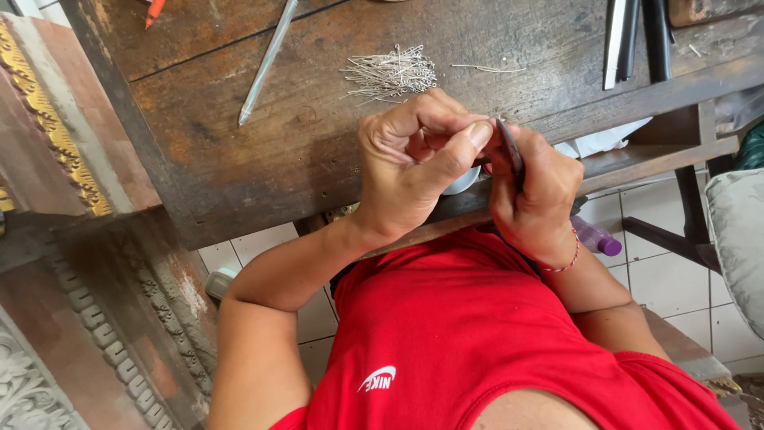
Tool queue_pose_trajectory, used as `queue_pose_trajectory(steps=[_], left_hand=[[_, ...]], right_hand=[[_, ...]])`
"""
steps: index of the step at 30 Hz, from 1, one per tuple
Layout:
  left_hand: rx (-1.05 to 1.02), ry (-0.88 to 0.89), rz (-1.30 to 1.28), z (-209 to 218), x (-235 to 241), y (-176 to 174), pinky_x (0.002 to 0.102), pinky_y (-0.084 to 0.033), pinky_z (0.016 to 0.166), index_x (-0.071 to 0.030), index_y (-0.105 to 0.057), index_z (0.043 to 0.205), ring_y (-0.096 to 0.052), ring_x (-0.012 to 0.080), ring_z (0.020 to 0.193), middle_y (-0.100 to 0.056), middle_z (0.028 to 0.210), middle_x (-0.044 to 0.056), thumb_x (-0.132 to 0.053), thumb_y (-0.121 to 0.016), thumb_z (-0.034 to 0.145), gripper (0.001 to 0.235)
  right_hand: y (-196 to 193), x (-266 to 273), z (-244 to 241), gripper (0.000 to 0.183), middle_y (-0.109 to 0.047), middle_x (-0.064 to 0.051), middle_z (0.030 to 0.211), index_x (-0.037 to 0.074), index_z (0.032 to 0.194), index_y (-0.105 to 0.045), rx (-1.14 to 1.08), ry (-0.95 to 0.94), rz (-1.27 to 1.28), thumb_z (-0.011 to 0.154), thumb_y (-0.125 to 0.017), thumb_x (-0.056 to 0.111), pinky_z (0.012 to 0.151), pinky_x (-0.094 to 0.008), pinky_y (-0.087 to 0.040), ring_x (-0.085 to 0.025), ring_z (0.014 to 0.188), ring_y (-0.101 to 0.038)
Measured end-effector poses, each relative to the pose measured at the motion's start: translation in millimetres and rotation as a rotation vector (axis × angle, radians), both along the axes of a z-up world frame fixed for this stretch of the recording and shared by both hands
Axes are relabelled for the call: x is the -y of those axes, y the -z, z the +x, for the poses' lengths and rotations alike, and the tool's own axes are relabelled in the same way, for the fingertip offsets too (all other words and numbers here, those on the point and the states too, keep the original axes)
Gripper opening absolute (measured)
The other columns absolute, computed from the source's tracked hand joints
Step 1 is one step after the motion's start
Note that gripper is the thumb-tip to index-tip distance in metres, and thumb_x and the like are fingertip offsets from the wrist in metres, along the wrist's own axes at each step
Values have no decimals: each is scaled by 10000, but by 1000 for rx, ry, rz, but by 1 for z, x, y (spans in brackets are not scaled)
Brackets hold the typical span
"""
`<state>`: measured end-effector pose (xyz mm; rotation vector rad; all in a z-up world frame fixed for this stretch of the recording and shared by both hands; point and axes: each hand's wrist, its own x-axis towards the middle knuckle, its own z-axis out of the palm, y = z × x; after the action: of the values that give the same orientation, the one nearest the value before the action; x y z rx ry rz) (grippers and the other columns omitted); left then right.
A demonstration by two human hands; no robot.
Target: The person uses pliers to bend small metal wires into loops one by one. They pick up each wire, bend it with the pliers, and place the finished piece on the table. The process is repeated continuously throughout the clip.
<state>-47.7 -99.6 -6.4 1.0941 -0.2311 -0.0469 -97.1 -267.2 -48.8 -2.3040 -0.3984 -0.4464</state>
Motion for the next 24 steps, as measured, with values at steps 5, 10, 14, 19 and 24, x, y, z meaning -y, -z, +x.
queue_pose_trajectory(steps=[5,10,14,19,24], left_hand=[[24,38,76,5,-4,-7,215,-571,696,-93,-662,930,-654,111,786,-662,890,61,-25,-676,970,80],[136,121,133,11,-12,-10,241,-550,761,-93,-650,969,-666,146,864,-697,931,73,11,-665,966,105],[133,156,122,10,-13,-9,230,-541,696,-106,-650,986,-672,138,832,-689,959,83,25,-676,975,134],[131,171,126,13,-13,-7,234,-571,735,-111,-653,998,-677,151,854,-686,958,92,15,-672,977,129],[174,101,124,11,-7,-3,271,-574,750,-100,-608,935,-655,159,841,-702,921,92,36,-686,947,157]], right_hand=[[-7,3,3,188,-686,-100,874,-42,1161,-612,-7,1,31,999,-532,-94,664,-379,-476,-262,673,-604],[-35,18,10,189,-688,-25,727,-5,1049,-636,-438,-266,308,1063,-532,153,565,-246,-451,-89,564,-548],[-45,21,13,287,-692,-76,685,-36,1088,-635,-531,-385,405,1059,-494,212,560,-222,-553,-127,543,-662],[-44,23,13,272,-617,-34,625,-6,1073,-658,-544,-350,371,1064,-510,222,554,-223,-465,-99,534,-584],[-31,27,10,174,-550,-13,625,0,1074,-653,-525,-318,311,1050,-527,118,525,-264,-400,-128,508,-478]])
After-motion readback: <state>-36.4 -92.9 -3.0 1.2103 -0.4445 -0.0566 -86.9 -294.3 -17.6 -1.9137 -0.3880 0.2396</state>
